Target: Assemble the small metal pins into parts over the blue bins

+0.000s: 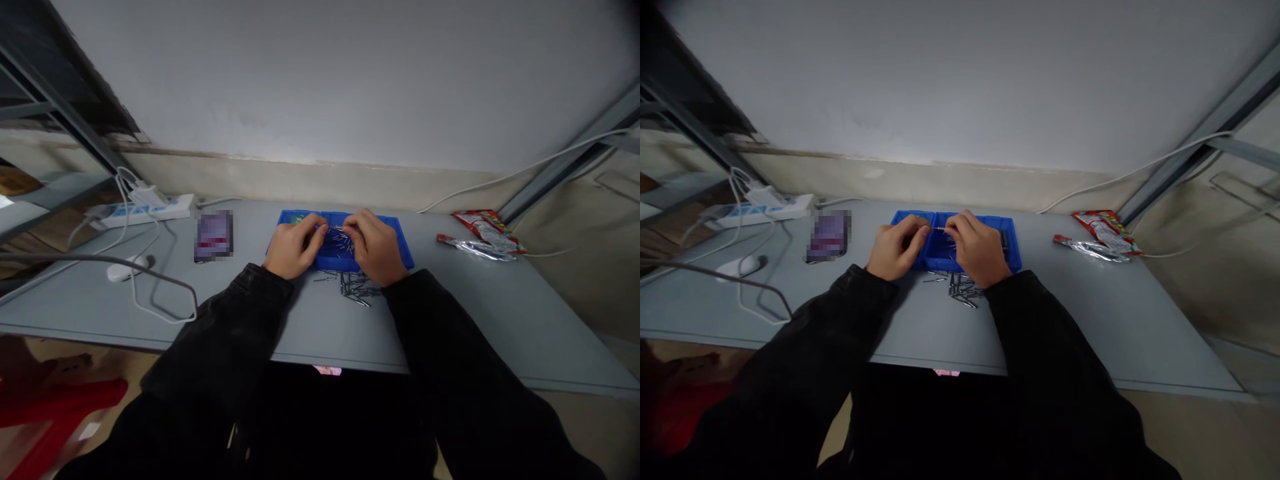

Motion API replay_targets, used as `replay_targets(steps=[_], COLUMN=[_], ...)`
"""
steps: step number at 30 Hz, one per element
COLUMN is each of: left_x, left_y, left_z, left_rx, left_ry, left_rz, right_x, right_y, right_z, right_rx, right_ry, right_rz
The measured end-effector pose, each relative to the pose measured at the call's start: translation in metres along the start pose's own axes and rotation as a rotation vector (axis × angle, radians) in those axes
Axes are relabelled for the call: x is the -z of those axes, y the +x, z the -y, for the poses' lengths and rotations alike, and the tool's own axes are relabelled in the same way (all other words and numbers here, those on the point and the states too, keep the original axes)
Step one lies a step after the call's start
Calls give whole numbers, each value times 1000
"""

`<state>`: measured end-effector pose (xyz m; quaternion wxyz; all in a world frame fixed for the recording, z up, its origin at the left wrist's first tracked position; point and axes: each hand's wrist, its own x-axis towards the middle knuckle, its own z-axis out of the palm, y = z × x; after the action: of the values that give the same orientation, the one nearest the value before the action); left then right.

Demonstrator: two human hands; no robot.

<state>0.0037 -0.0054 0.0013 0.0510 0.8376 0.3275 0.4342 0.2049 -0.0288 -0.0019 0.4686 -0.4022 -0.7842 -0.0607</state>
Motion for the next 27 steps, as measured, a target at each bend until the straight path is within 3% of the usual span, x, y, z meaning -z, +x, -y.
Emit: replay_targets(steps=[14, 27], left_x=[0, 3], left_y=[1, 2], left_z=[-1, 1], left_rx=[-22, 0], left_ry=[13, 9], left_rz=[-8, -15], right_x=[1, 5], right_y=[0, 3], right_z=[-1, -4], right_rx=[-3, -55], right_ry=[-34, -6], right_rz=[10, -67])
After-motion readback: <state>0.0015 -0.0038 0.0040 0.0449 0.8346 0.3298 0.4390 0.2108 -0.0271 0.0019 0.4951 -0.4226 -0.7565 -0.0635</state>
